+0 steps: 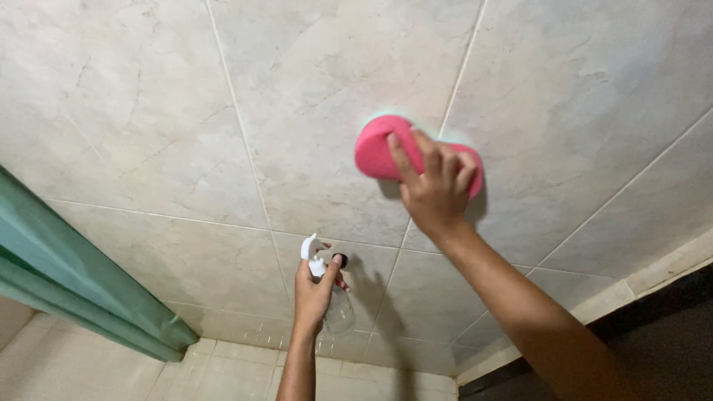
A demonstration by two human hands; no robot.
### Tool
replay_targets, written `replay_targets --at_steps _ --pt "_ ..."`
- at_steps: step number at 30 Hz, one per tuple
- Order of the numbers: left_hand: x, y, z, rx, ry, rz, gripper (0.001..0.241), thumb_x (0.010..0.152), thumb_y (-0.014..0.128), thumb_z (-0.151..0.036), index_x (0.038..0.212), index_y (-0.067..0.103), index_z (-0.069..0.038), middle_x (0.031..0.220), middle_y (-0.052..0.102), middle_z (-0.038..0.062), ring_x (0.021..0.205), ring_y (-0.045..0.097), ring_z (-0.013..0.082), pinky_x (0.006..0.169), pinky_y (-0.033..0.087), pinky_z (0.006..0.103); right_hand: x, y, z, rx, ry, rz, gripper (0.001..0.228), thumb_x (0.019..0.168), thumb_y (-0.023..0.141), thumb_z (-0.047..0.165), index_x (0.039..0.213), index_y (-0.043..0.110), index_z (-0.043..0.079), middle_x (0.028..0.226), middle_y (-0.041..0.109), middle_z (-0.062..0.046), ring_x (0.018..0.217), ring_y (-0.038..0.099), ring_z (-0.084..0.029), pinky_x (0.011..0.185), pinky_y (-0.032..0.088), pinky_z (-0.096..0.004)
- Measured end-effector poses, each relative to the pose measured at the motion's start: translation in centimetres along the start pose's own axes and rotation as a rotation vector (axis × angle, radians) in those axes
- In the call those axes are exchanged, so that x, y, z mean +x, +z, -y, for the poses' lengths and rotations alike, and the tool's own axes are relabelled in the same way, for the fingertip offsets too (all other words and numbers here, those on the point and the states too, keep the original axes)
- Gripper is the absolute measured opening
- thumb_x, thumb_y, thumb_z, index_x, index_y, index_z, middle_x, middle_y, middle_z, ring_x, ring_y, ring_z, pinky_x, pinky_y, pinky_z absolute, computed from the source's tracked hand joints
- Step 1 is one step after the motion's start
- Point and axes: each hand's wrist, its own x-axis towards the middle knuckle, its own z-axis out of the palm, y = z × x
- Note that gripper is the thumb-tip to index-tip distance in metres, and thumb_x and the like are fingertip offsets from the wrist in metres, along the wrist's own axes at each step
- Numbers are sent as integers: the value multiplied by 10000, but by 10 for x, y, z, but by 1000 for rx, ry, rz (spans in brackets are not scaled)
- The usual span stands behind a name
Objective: The person sprays a cleaning solution onto a tiled wall and scrubs the surface with a pink sponge. They repeatedly apply the spray and wipe the tiles in a circular motion to clean the area.
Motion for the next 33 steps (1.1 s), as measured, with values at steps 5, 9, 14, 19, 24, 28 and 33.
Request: replay_targets --at_steps 5,9,14,19,24,28,33 --pt "-5 -8 4 -52 49 -3 328 934 687 -129 1233 576 -50 648 589 32 535 574 123 522 550 335 -59 16 58 -26 -244 123 700 915 657 158 1575 466 293 1469 526 -6 1200 499 -197 942 341 -449" --pt "-9 -17 8 -64 63 23 334 933 683 -129 1238 577 -44 634 575 43 535 582 121 514 553 329 -118 38 85 42 -376 228 714 888 636 190 1571 451 289 1472 528 -12 1232 508 -204 987 351 -446" --pt "-9 -32 18 -52 83 -71 253 936 695 -146 1131 582 -31 663 588 36 536 580 126 506 541 330 -119 29 81 98 -329 264 698 882 628 158 1539 493 349 1479 529 17 1222 511 -190 1014 347 -440" --pt "-3 -53 33 -50 108 -191 246 970 724 -163 986 564 23 670 580 45 546 575 135 511 550 342 -63 12 69 128 -144 223 676 883 678 109 1496 548 364 1449 545 19 1198 513 -203 994 332 -478" --pt "-15 -54 13 -95 20 -224 266 923 684 -158 1136 558 -59 639 561 55 528 567 136 495 529 337 22 -15 76 238 34 69 790 767 776 106 1513 563 256 1424 537 -53 1195 485 -280 1024 329 -523" --pt "-18 -62 15 -99 29 -234 303 921 692 -147 1177 564 -48 668 568 50 546 563 131 505 542 340 36 1 105 189 26 14 748 818 735 93 1523 553 260 1445 528 -41 1219 489 -253 1020 323 -499" --pt "-22 -72 13 -91 -3 -210 316 927 683 -139 1206 565 -48 688 586 51 555 588 138 517 552 340 -9 46 145 31 -265 55 687 944 649 124 1597 516 289 1490 502 -10 1222 474 -186 1024 259 -432"
